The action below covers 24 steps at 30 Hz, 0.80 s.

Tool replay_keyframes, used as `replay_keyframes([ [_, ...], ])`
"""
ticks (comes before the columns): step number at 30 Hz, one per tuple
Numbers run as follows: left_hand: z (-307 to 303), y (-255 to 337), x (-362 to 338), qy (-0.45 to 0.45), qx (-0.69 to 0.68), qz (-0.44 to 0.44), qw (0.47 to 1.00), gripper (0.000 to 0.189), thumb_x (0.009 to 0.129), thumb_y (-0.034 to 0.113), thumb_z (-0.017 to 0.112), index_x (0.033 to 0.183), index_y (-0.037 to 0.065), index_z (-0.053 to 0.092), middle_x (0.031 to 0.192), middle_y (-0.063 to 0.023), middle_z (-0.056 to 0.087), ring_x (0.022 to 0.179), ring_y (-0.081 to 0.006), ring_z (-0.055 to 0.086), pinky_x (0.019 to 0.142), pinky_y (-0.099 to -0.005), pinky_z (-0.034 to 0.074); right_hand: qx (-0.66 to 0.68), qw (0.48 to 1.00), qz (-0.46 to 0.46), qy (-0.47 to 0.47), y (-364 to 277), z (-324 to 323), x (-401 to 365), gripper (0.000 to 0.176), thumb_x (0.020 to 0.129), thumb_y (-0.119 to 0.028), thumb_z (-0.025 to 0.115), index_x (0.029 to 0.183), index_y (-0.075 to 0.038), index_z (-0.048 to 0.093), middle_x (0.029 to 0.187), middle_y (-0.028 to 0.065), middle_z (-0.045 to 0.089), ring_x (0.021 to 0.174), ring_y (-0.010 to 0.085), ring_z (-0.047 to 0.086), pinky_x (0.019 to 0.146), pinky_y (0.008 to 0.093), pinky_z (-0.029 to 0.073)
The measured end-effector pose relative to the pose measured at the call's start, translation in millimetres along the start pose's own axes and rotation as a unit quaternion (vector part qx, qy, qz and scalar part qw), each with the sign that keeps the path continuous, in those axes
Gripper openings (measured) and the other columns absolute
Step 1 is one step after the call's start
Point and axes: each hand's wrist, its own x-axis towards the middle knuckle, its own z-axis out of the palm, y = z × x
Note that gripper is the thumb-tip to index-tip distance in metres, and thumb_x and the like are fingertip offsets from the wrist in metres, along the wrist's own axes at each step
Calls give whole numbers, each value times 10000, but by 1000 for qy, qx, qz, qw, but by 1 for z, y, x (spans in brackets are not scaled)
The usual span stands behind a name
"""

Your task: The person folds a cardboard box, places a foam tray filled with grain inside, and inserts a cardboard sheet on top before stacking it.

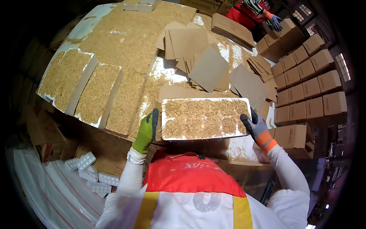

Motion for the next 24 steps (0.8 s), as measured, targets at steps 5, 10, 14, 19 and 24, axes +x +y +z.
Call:
replay_keyframes([
  [5,-4,21,-6,-7,50,41,998,431,953,351,595,1256,44,610,907,-213,694,817,-343,689,729,-392,523,-357,931,-54,-43,24,-7,38,372,889,-399,688,953,-33,712,847,185,705,775,318,677,711,421,528],
  [10,-3,41,-7,-45,73,7,996,700,792,444,750,1333,49,547,935,-237,678,873,-371,684,769,-422,531,-346,921,-7,-177,-4,-12,58,268,861,-274,725,923,-13,714,794,153,716,629,254,698,615,376,578],
  [14,13,46,-14,-14,253,15,967,598,831,378,688,1293,36,519,886,-206,676,803,-412,658,733,-470,525,-354,896,155,-217,-67,-9,49,349,865,-356,728,883,-8,702,739,147,705,540,237,676,586,368,565],
  [19,20,58,-9,21,248,-21,968,505,840,425,677,1153,48,555,867,-187,672,775,-398,659,686,-478,519,-412,848,-298,-149,-165,42,87,423,885,-488,665,914,-66,688,702,131,681,694,260,694,695,392,550],
  [24,-21,53,-17,100,75,77,989,548,846,308,727,1296,37,571,1205,-209,628,1090,-371,622,916,-414,508,-227,820,-461,-251,-251,233,195,584,909,-556,594,1247,-79,588,1175,192,652,1089,341,624,938,416,490],
])
